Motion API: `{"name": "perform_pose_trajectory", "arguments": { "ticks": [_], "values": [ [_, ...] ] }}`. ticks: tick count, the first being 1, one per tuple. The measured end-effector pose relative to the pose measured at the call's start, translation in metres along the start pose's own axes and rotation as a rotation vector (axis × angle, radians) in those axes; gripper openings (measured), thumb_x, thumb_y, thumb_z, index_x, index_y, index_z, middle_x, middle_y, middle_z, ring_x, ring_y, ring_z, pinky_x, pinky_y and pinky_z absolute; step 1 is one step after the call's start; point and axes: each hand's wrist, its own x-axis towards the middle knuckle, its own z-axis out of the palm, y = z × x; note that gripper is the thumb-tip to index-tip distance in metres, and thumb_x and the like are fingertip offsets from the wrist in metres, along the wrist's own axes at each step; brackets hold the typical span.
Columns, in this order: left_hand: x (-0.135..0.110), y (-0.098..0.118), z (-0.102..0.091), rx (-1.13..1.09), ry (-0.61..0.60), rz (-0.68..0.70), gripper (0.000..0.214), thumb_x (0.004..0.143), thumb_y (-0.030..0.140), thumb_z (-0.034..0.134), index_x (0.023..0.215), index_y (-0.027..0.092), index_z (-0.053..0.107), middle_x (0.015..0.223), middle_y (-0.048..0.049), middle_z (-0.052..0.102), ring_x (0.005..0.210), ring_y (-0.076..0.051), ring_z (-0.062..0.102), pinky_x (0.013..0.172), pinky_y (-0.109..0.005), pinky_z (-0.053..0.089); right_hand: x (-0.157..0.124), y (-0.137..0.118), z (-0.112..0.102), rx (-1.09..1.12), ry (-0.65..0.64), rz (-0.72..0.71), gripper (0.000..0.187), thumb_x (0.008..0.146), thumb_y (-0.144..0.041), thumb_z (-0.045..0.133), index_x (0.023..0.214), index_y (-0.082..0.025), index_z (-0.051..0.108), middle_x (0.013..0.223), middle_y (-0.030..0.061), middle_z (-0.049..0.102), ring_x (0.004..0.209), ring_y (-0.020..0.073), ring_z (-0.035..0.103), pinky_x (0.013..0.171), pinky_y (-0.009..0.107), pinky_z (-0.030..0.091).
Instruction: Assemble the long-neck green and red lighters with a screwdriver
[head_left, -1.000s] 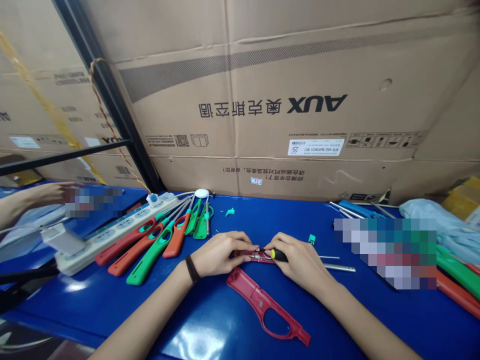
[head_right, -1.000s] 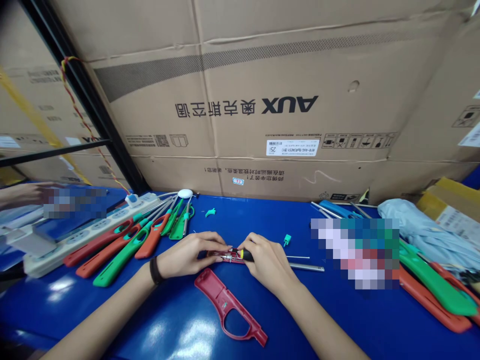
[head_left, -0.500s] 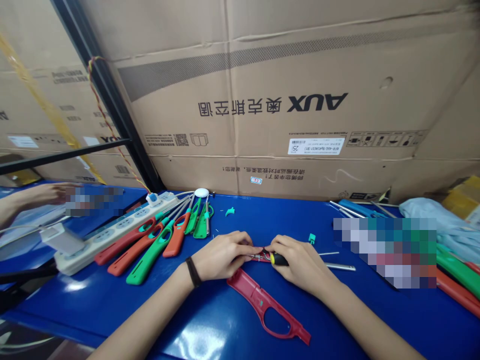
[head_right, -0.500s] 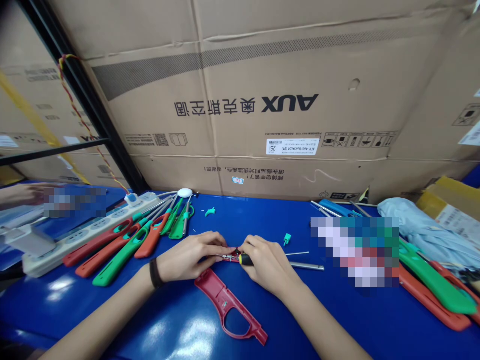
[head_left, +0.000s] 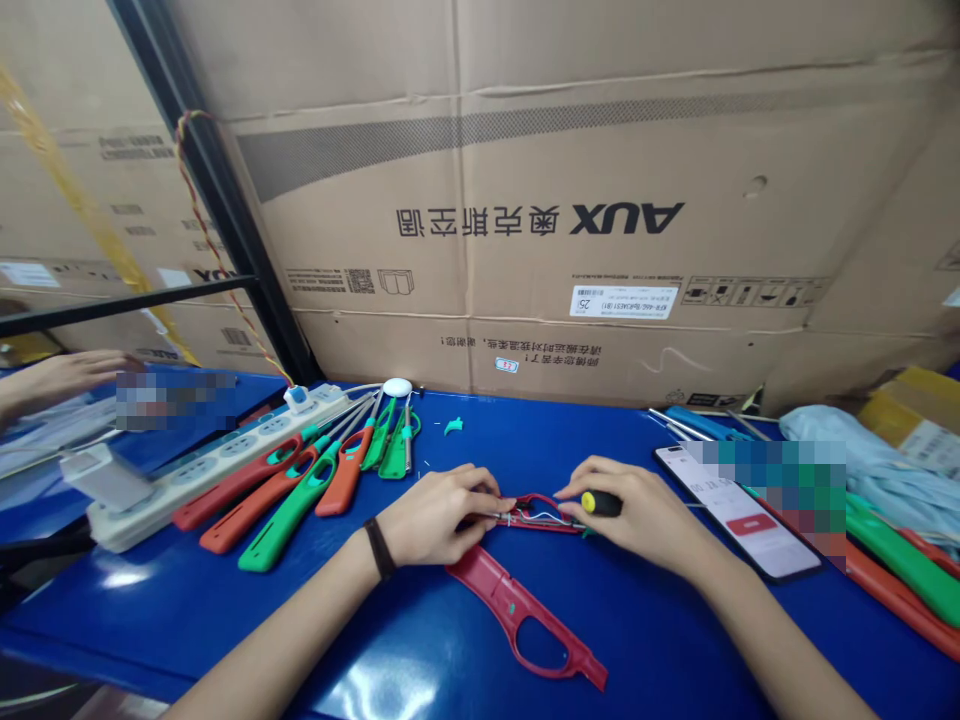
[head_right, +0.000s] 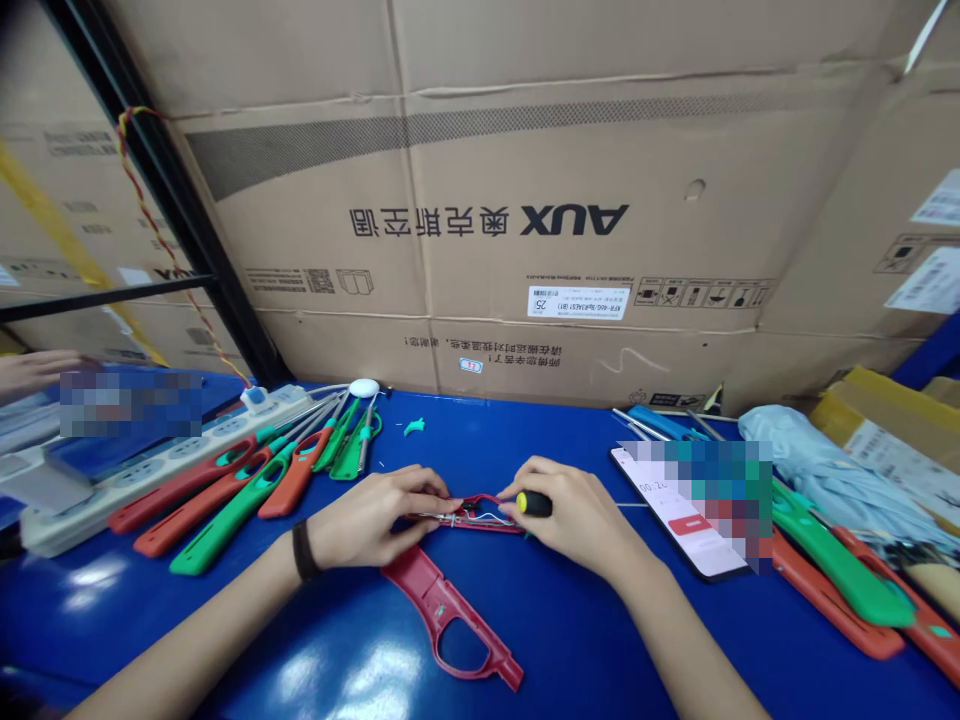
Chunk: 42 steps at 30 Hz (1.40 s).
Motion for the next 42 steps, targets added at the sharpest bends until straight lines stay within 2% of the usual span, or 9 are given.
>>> {"name": "perform_pose_trajectory", "arguments": {
  "ticks": [4, 7, 14, 18, 23, 31, 36, 42],
  "values": [
    [0.004, 0.002, 0.007, -0.031, 0.119, -0.003, 0.029, 0.089, 0.032, 0.054, 0.117, 0.028, 0.061, 0.110, -0.0042, 0.059, 0.098, -0.019, 0.056, 0.082, -0.029, 0.049, 0.001, -0.009, 0.006, 0.016, -0.103, 0.017, 0.014, 0.084, -0.024, 0.057, 0.090, -0.028, 0.069, 0.093, -0.0015, 0.068, 0.079, 0.0156, 0.064, 0.069, 0.026, 0.045],
    [0.011, 0.007, 0.015, -0.089, 0.191, 0.017, 0.027, 0.091, 0.031, 0.052, 0.116, 0.026, 0.062, 0.110, -0.0052, 0.059, 0.100, -0.018, 0.053, 0.085, -0.029, 0.047, 0.001, -0.013, 0.011, 0.023, -0.127, 0.010, 0.015, 0.084, -0.021, 0.056, 0.087, -0.028, 0.069, 0.091, -0.0027, 0.067, 0.074, 0.0136, 0.063, 0.067, 0.024, 0.043],
    [0.017, 0.010, 0.030, -0.163, 0.192, 0.057, 0.022, 0.093, 0.025, 0.049, 0.106, 0.025, 0.067, 0.106, -0.0046, 0.060, 0.096, -0.016, 0.055, 0.086, -0.028, 0.046, -0.002, -0.012, 0.011, 0.016, -0.167, -0.003, 0.024, 0.078, -0.012, 0.057, 0.090, -0.028, 0.069, 0.093, -0.0028, 0.064, 0.073, 0.0130, 0.062, 0.063, 0.023, 0.041],
    [0.015, 0.007, 0.031, -0.127, 0.192, 0.098, 0.025, 0.096, 0.024, 0.043, 0.106, 0.023, 0.066, 0.108, -0.0057, 0.060, 0.099, -0.016, 0.056, 0.085, -0.027, 0.048, -0.003, -0.012, 0.008, -0.012, -0.198, -0.004, 0.026, 0.074, -0.008, 0.058, 0.087, -0.028, 0.069, 0.095, -0.0025, 0.063, 0.071, 0.0131, 0.061, 0.063, 0.023, 0.041],
    [0.013, 0.005, 0.029, -0.068, 0.185, 0.132, 0.026, 0.097, 0.024, 0.041, 0.100, 0.021, 0.067, 0.105, -0.0057, 0.062, 0.095, -0.015, 0.059, 0.083, -0.025, 0.049, -0.003, -0.010, 0.007, 0.035, -0.176, 0.017, 0.028, 0.077, -0.009, 0.055, 0.090, -0.029, 0.070, 0.093, -0.0022, 0.066, 0.077, 0.0147, 0.063, 0.066, 0.023, 0.043],
    [0.014, 0.010, 0.025, 0.025, 0.130, 0.144, 0.022, 0.095, 0.021, 0.043, 0.101, 0.019, 0.064, 0.107, -0.0054, 0.061, 0.097, -0.016, 0.057, 0.082, -0.025, 0.049, -0.004, -0.013, 0.006, -0.049, -0.206, -0.017, 0.017, 0.074, -0.007, 0.057, 0.071, -0.023, 0.063, 0.085, -0.0037, 0.062, 0.068, 0.0123, 0.060, 0.061, 0.021, 0.040],
    [0.013, 0.009, 0.026, 0.001, 0.147, 0.160, 0.023, 0.096, 0.021, 0.042, 0.102, 0.019, 0.064, 0.105, -0.0047, 0.063, 0.094, -0.015, 0.058, 0.082, -0.024, 0.049, -0.003, -0.012, 0.004, -0.040, -0.207, -0.016, 0.019, 0.075, -0.009, 0.059, 0.081, -0.026, 0.065, 0.092, -0.0025, 0.059, 0.068, 0.0120, 0.059, 0.061, 0.022, 0.040],
    [0.013, 0.008, 0.027, -0.084, 0.151, 0.145, 0.021, 0.095, 0.021, 0.044, 0.098, 0.019, 0.065, 0.101, -0.0037, 0.064, 0.093, -0.014, 0.058, 0.082, -0.023, 0.047, -0.004, -0.014, 0.007, -0.038, -0.186, -0.004, 0.019, 0.080, -0.013, 0.057, 0.085, -0.027, 0.067, 0.093, -0.0024, 0.058, 0.065, 0.0115, 0.057, 0.060, 0.024, 0.040]
  ]
}}
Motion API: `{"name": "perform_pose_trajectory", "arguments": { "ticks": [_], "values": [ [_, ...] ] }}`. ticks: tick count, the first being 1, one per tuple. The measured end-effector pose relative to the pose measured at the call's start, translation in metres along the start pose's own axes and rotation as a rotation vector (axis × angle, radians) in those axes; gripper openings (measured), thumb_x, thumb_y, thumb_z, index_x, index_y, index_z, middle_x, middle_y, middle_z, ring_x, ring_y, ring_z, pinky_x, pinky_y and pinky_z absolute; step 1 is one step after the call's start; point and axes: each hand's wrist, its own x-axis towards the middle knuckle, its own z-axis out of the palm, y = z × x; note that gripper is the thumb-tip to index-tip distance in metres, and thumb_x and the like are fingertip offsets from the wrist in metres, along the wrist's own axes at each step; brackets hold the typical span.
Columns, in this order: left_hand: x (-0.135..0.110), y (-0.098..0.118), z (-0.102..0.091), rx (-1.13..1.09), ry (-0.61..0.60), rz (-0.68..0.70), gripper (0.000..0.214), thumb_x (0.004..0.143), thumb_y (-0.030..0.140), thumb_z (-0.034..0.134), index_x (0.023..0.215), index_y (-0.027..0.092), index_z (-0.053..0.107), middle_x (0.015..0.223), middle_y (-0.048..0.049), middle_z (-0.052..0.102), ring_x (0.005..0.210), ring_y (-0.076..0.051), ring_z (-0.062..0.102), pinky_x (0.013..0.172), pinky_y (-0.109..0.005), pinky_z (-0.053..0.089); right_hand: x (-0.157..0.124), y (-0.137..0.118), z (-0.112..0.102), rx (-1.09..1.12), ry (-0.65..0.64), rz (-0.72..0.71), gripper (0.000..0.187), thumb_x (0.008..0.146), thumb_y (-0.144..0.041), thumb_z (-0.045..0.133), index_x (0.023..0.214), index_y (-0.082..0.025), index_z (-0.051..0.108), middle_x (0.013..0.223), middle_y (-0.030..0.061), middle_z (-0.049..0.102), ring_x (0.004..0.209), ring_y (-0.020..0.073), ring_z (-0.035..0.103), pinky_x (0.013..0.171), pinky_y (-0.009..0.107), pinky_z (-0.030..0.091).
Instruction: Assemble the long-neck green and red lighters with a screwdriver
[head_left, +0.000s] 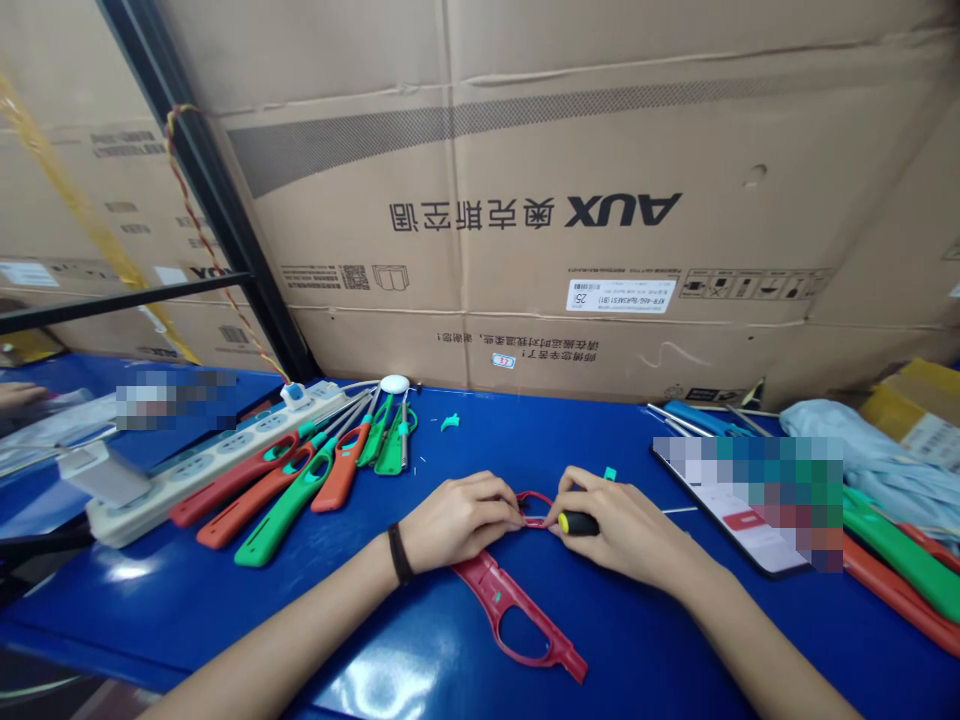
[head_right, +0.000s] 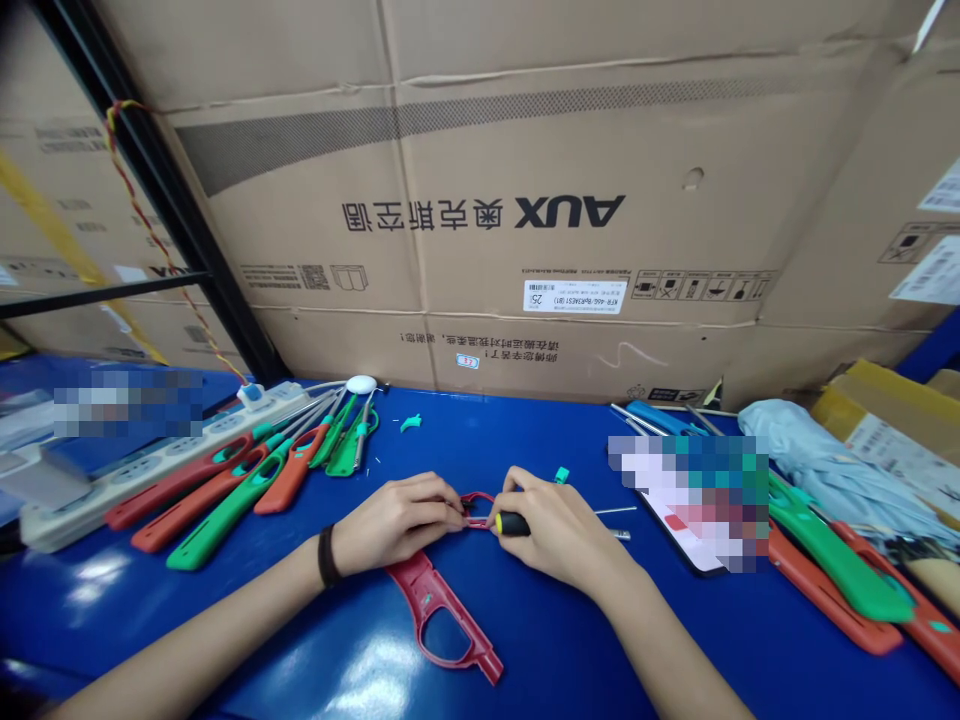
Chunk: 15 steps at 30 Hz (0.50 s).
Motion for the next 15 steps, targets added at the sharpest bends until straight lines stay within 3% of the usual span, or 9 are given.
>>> {"name": "perform_pose_trajectory", "arguments": {
  "ticks": [9, 15],
  "values": [
    [0.003, 0.006, -0.003, -0.003, -0.023, -0.026, 0.017, 0.093, 0.018, 0.047, 0.098, 0.019, 0.063, 0.102, -0.0022, 0.065, 0.097, -0.014, 0.056, 0.084, -0.023, 0.046, -0.005, 0.025, -0.016, 0.204, 0.123, 0.024, 0.013, 0.083, -0.033, 0.059, 0.085, -0.024, 0.069, 0.090, 0.0024, 0.064, 0.080, 0.0171, 0.061, 0.074, 0.027, 0.044],
    [0.001, 0.005, -0.001, -0.004, -0.004, -0.032, 0.019, 0.094, 0.020, 0.045, 0.099, 0.019, 0.063, 0.100, -0.0022, 0.066, 0.097, -0.015, 0.056, 0.082, -0.022, 0.047, 0.001, 0.014, -0.004, 0.135, -0.013, 0.089, 0.014, 0.084, -0.037, 0.058, 0.087, -0.029, 0.069, 0.090, 0.0003, 0.063, 0.077, 0.0171, 0.061, 0.068, 0.027, 0.042]
  ]
}}
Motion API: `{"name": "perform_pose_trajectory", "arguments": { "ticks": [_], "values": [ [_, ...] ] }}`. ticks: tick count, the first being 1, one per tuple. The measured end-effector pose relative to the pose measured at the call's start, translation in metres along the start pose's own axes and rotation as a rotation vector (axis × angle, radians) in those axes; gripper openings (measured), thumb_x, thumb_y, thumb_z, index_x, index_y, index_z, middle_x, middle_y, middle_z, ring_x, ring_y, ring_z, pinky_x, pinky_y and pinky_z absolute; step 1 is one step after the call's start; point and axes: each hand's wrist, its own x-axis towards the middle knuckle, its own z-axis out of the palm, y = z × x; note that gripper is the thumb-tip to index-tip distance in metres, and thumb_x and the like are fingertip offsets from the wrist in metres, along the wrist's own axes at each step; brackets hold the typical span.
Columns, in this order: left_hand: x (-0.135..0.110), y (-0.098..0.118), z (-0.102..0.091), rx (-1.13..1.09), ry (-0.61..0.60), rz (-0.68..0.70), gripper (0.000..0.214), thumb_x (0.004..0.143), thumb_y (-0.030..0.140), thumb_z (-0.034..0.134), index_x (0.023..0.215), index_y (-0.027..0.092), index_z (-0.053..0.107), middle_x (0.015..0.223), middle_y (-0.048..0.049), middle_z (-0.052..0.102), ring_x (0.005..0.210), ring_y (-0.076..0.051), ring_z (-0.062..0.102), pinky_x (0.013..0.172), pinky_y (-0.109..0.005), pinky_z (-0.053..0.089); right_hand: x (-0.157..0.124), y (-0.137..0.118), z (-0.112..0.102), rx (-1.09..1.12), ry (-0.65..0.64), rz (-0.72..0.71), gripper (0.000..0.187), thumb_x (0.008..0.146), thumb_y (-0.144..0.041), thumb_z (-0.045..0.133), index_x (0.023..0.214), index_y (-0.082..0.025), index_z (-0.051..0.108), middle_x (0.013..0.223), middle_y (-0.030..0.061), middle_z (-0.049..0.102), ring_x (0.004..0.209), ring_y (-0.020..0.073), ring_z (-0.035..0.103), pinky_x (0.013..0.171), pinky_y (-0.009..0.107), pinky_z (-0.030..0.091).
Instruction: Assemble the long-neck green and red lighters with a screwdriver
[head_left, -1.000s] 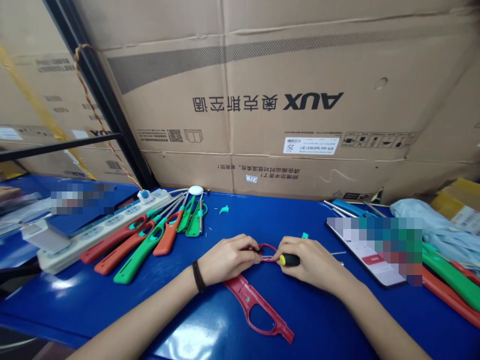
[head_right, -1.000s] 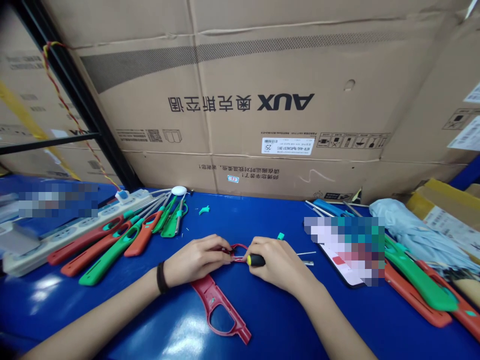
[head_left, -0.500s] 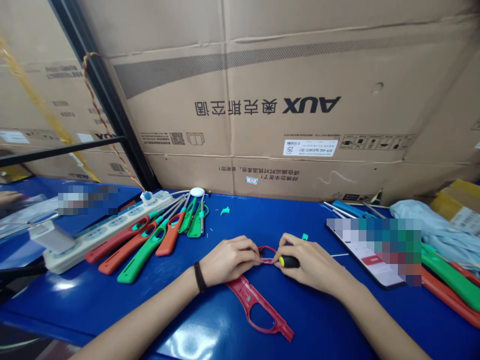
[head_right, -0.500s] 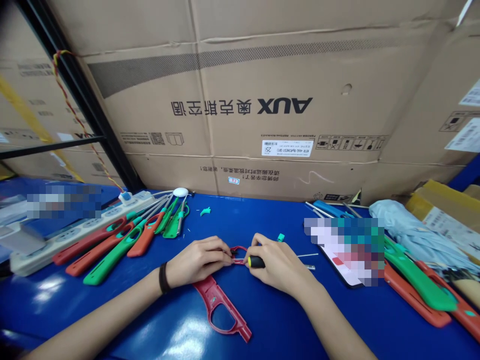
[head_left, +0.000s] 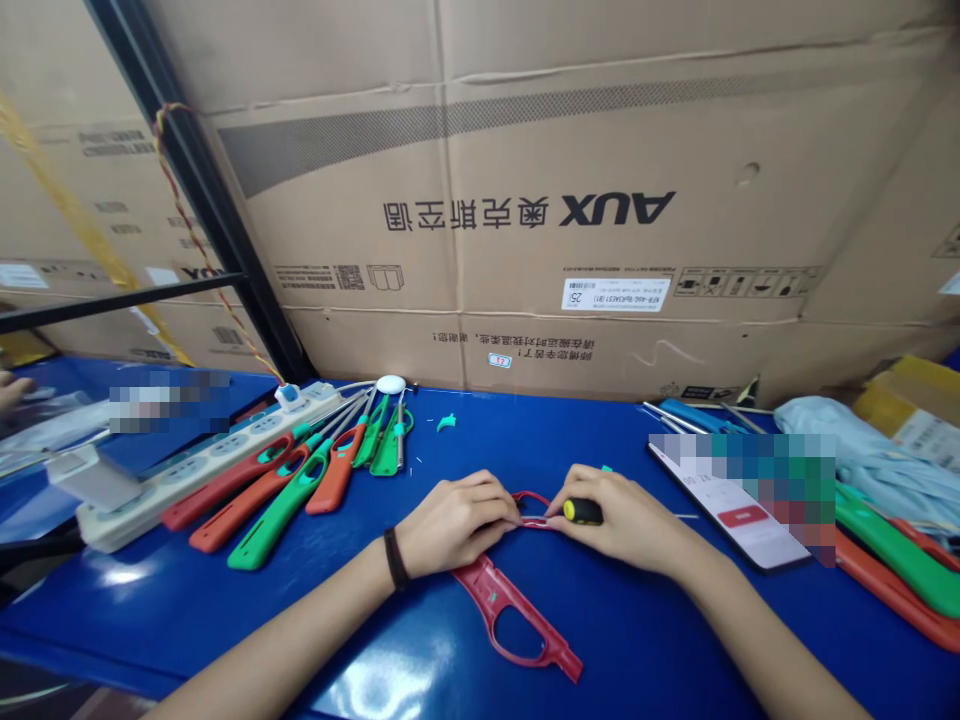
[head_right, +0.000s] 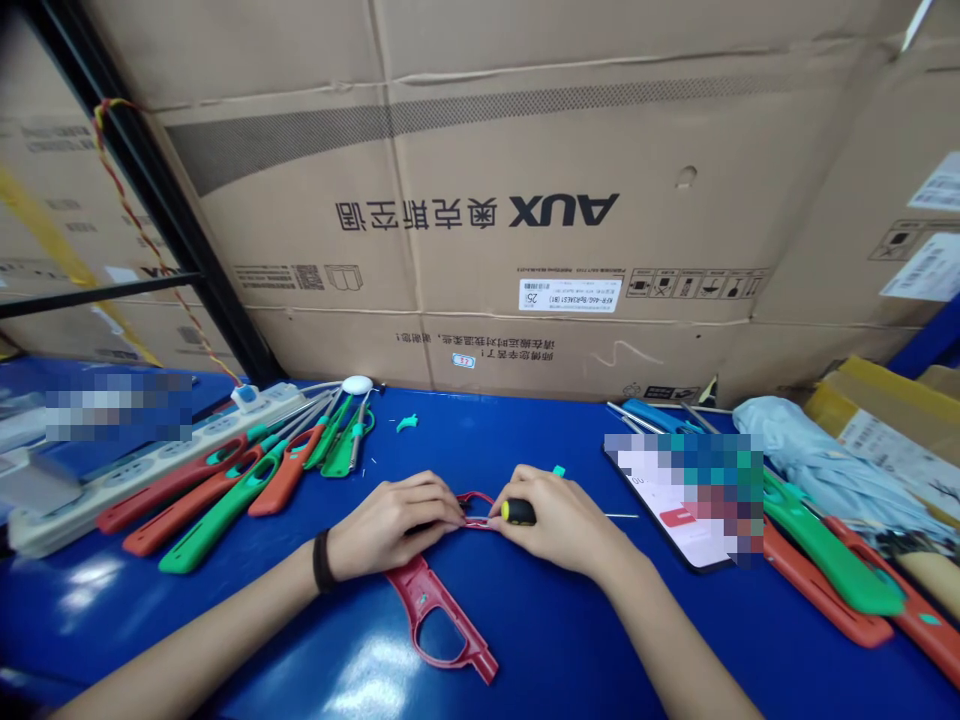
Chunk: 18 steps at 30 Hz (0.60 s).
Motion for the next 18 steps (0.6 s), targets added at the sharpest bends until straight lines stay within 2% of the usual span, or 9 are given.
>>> {"name": "perform_pose_trajectory", "arguments": {
  "ticks": [4, 7, 11, 18],
  "values": [
    [-0.0001, 0.0004, 0.0001, 0.000, -0.002, 0.000, 0.019, 0.094, 0.019, 0.045, 0.098, 0.019, 0.063, 0.099, -0.0020, 0.067, 0.096, -0.014, 0.056, 0.081, -0.023, 0.047, 0.0042, -0.0061, 0.0088, 0.002, -0.012, 0.014, 0.012, 0.083, -0.033, 0.058, 0.087, -0.027, 0.068, 0.090, 0.0005, 0.064, 0.078, 0.0174, 0.061, 0.066, 0.026, 0.041],
    [0.0002, 0.0012, 0.0001, 0.004, -0.005, -0.007, 0.018, 0.093, 0.019, 0.046, 0.097, 0.019, 0.063, 0.099, -0.0016, 0.067, 0.095, -0.014, 0.056, 0.081, -0.022, 0.047, 0.0047, -0.0062, 0.0090, 0.032, 0.002, 0.004, 0.009, 0.081, -0.030, 0.060, 0.085, -0.026, 0.068, 0.091, 0.0000, 0.064, 0.081, 0.0172, 0.061, 0.068, 0.026, 0.040],
    [0.0005, 0.0024, 0.0004, 0.009, 0.007, -0.033, 0.016, 0.093, 0.021, 0.048, 0.098, 0.020, 0.063, 0.098, -0.0012, 0.066, 0.093, -0.014, 0.056, 0.079, -0.022, 0.048, 0.0029, -0.0063, 0.0065, -0.006, 0.013, -0.023, 0.010, 0.082, -0.027, 0.059, 0.081, -0.025, 0.069, 0.087, -0.0002, 0.064, 0.073, 0.0151, 0.061, 0.062, 0.023, 0.038],
    [0.0006, 0.0041, 0.0009, 0.085, -0.024, -0.042, 0.024, 0.094, 0.021, 0.046, 0.113, 0.027, 0.060, 0.104, -0.0003, 0.064, 0.097, -0.015, 0.055, 0.076, -0.023, 0.047, 0.0002, -0.0060, 0.0066, -0.064, 0.004, -0.127, 0.014, 0.081, -0.017, 0.058, 0.079, -0.024, 0.070, 0.086, -0.0006, 0.063, 0.069, 0.0127, 0.059, 0.062, 0.022, 0.038]
  ]
}}
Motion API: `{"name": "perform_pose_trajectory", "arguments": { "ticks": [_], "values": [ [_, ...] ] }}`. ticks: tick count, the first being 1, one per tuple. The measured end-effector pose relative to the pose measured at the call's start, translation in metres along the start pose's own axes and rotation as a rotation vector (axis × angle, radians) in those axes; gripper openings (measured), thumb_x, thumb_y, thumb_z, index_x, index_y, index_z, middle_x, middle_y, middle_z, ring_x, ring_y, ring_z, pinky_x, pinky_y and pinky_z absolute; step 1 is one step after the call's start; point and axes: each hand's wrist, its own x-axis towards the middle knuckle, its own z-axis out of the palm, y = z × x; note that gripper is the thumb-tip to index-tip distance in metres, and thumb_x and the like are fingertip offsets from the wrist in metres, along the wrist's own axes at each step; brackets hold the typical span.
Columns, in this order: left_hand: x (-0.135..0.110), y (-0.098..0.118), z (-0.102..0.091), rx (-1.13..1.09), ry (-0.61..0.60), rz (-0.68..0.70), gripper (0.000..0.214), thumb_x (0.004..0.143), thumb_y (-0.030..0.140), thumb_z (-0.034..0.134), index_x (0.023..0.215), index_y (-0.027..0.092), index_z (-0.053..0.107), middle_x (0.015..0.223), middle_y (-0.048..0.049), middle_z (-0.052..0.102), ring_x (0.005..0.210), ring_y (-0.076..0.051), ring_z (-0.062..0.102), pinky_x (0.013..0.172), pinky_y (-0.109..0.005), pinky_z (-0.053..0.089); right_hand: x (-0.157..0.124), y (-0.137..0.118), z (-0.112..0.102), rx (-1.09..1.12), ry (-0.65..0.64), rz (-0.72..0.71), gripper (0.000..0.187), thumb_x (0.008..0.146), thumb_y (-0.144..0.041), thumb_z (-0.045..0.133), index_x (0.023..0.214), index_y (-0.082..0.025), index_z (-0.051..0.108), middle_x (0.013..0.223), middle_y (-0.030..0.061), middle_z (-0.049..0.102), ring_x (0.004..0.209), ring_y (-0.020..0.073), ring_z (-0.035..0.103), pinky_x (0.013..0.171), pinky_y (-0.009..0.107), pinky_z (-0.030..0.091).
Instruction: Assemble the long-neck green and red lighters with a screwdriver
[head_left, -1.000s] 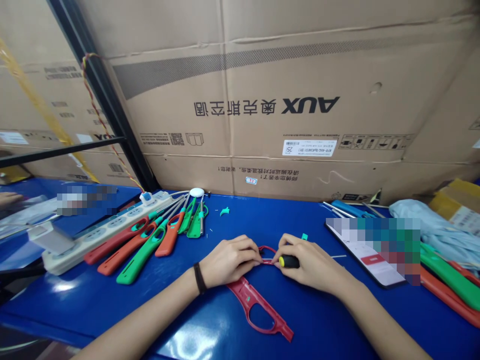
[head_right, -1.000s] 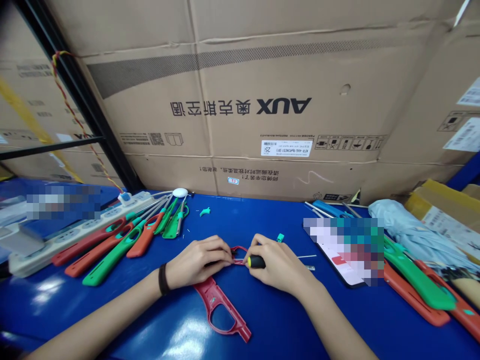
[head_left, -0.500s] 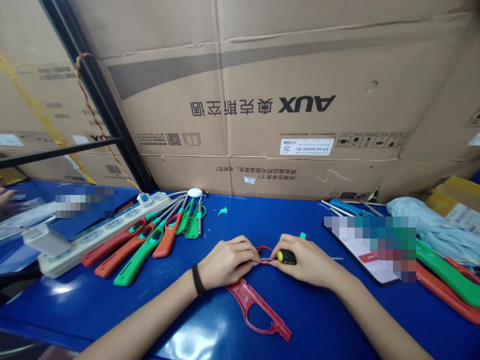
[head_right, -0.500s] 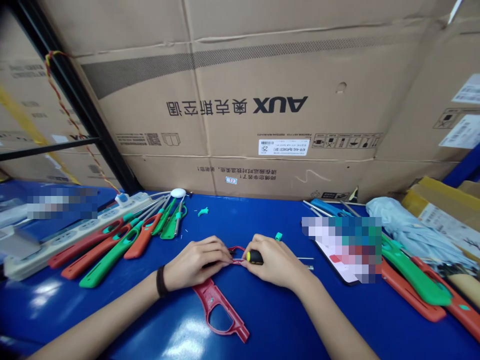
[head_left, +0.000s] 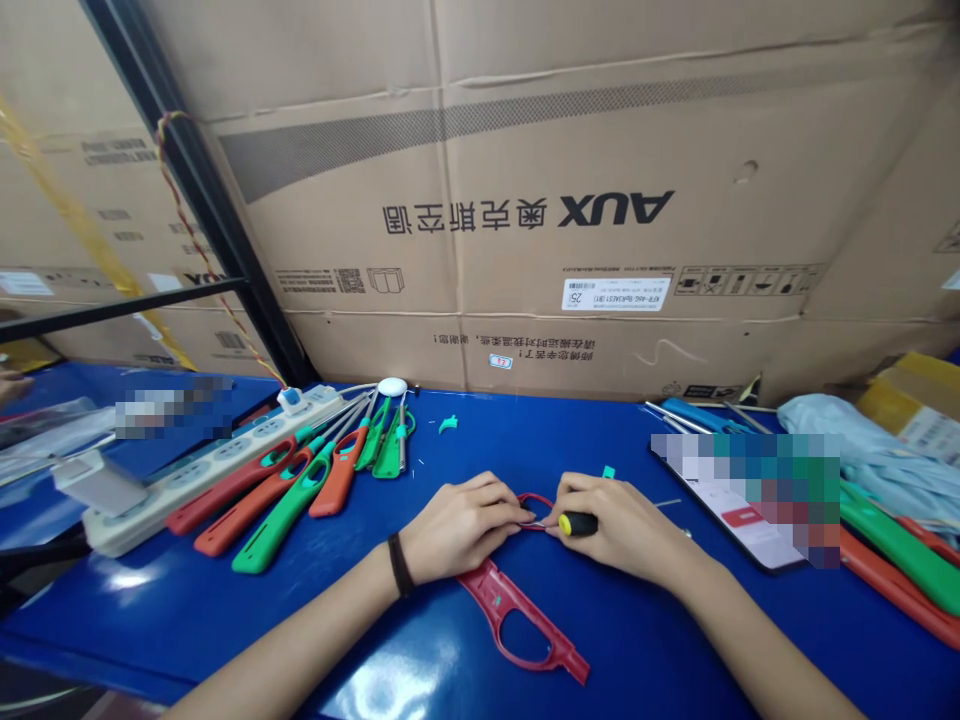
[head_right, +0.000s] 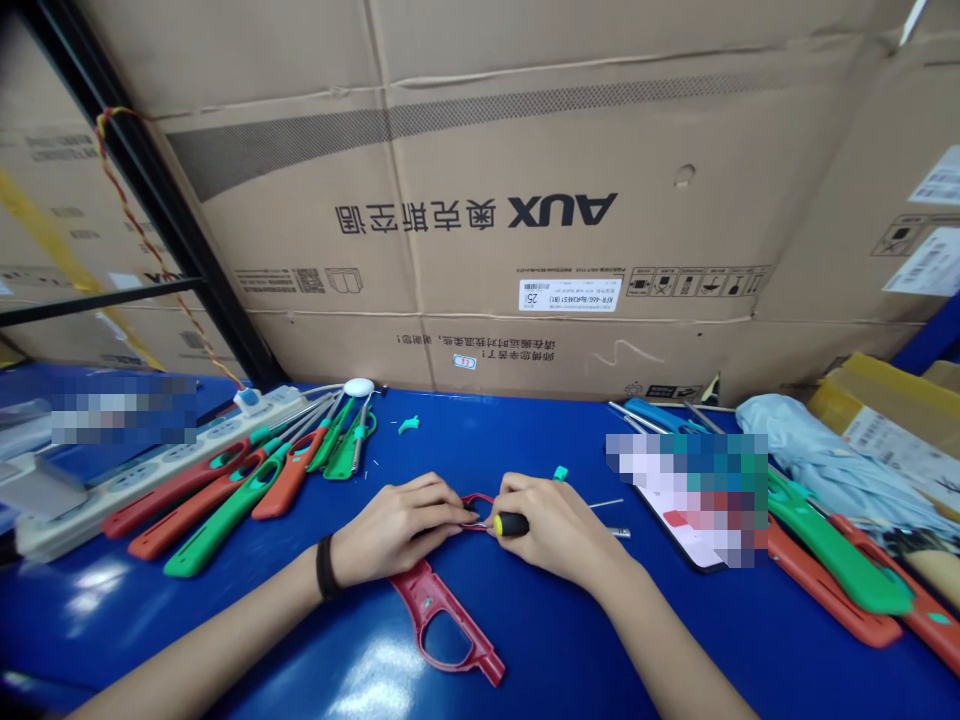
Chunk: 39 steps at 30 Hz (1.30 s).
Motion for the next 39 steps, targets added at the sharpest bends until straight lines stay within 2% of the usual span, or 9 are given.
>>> {"name": "perform_pose_trajectory", "arguments": {
  "ticks": [3, 7, 10, 13, 20, 27, 31, 35, 39],
  "values": [
    [0.000, 0.001, -0.001, 0.039, -0.016, -0.005, 0.026, 0.094, 0.020, 0.045, 0.114, 0.029, 0.059, 0.104, 0.0000, 0.063, 0.097, -0.015, 0.054, 0.071, -0.022, 0.047, 0.000, -0.001, 0.002, -0.008, 0.005, -0.009, 0.014, 0.081, -0.016, 0.058, 0.076, -0.024, 0.069, 0.086, -0.0007, 0.063, 0.067, 0.0124, 0.059, 0.062, 0.023, 0.039],
    [0.001, 0.003, -0.003, 0.039, -0.028, -0.002, 0.024, 0.095, 0.020, 0.044, 0.110, 0.027, 0.061, 0.104, -0.0007, 0.062, 0.097, -0.015, 0.054, 0.074, -0.023, 0.048, 0.000, 0.002, 0.000, 0.016, 0.030, 0.013, 0.012, 0.082, -0.023, 0.060, 0.082, -0.027, 0.071, 0.088, -0.0010, 0.065, 0.069, 0.0136, 0.061, 0.062, 0.024, 0.041],
    [0.002, 0.004, -0.003, 0.038, -0.029, 0.001, 0.023, 0.095, 0.021, 0.043, 0.107, 0.024, 0.062, 0.104, -0.0015, 0.063, 0.096, -0.015, 0.054, 0.075, -0.023, 0.048, -0.001, 0.010, -0.007, 0.043, 0.137, 0.054, 0.013, 0.084, -0.032, 0.059, 0.085, -0.027, 0.070, 0.089, 0.0010, 0.067, 0.074, 0.0161, 0.063, 0.068, 0.026, 0.044],
    [0.002, 0.005, -0.004, 0.056, -0.026, 0.005, 0.022, 0.095, 0.021, 0.043, 0.106, 0.023, 0.062, 0.104, -0.0012, 0.063, 0.096, -0.016, 0.054, 0.071, -0.022, 0.049, -0.004, 0.019, -0.017, 0.017, 0.223, 0.107, 0.016, 0.084, -0.034, 0.057, 0.081, -0.025, 0.069, 0.084, 0.0016, 0.069, 0.074, 0.0173, 0.063, 0.070, 0.027, 0.044],
    [0.003, 0.005, -0.005, 0.075, -0.032, 0.037, 0.024, 0.094, 0.019, 0.043, 0.105, 0.023, 0.063, 0.101, -0.0021, 0.064, 0.095, -0.016, 0.055, 0.071, -0.021, 0.050, -0.007, 0.017, -0.021, 0.082, 0.057, 0.126, 0.010, 0.078, -0.030, 0.061, 0.077, -0.025, 0.070, 0.082, -0.0001, 0.069, 0.071, 0.0167, 0.062, 0.069, 0.026, 0.044],
    [0.000, 0.002, -0.002, 0.036, 0.009, 0.036, 0.025, 0.093, 0.019, 0.043, 0.106, 0.024, 0.064, 0.102, -0.0024, 0.064, 0.094, -0.015, 0.056, 0.073, -0.023, 0.050, -0.010, 0.022, -0.026, 0.115, 0.042, 0.180, 0.014, 0.077, -0.035, 0.064, 0.080, -0.023, 0.069, 0.085, 0.0021, 0.069, 0.076, 0.0185, 0.062, 0.071, 0.027, 0.044],
    [0.002, 0.004, -0.004, -0.061, 0.061, -0.022, 0.022, 0.090, 0.025, 0.052, 0.109, 0.025, 0.063, 0.101, -0.0015, 0.065, 0.089, -0.015, 0.058, 0.076, -0.024, 0.049, -0.012, 0.028, -0.025, 0.143, -0.021, 0.205, 0.016, 0.072, -0.038, 0.070, 0.081, -0.025, 0.071, 0.087, 0.0009, 0.068, 0.079, 0.0188, 0.062, 0.072, 0.027, 0.044],
    [0.022, 0.015, -0.006, -0.077, 0.104, -0.118, 0.016, 0.089, 0.028, 0.054, 0.093, 0.023, 0.068, 0.094, -0.0006, 0.065, 0.083, -0.014, 0.059, 0.070, -0.023, 0.047, -0.011, 0.030, -0.021, 0.156, -0.053, 0.204, 0.013, 0.075, -0.035, 0.067, 0.079, -0.024, 0.071, 0.085, 0.0016, 0.069, 0.078, 0.0185, 0.062, 0.071, 0.025, 0.043],
    [0.051, 0.026, 0.001, -0.016, 0.022, -0.129, 0.009, 0.081, 0.031, 0.066, 0.084, 0.023, 0.069, 0.087, 0.0006, 0.065, 0.081, -0.016, 0.057, 0.066, -0.024, 0.045, -0.010, 0.033, -0.018, 0.123, -0.054, 0.211, 0.013, 0.073, -0.036, 0.069, 0.077, -0.023, 0.071, 0.081, 0.0014, 0.069, 0.077, 0.0192, 0.061, 0.071, 0.025, 0.043]
  ]
}}
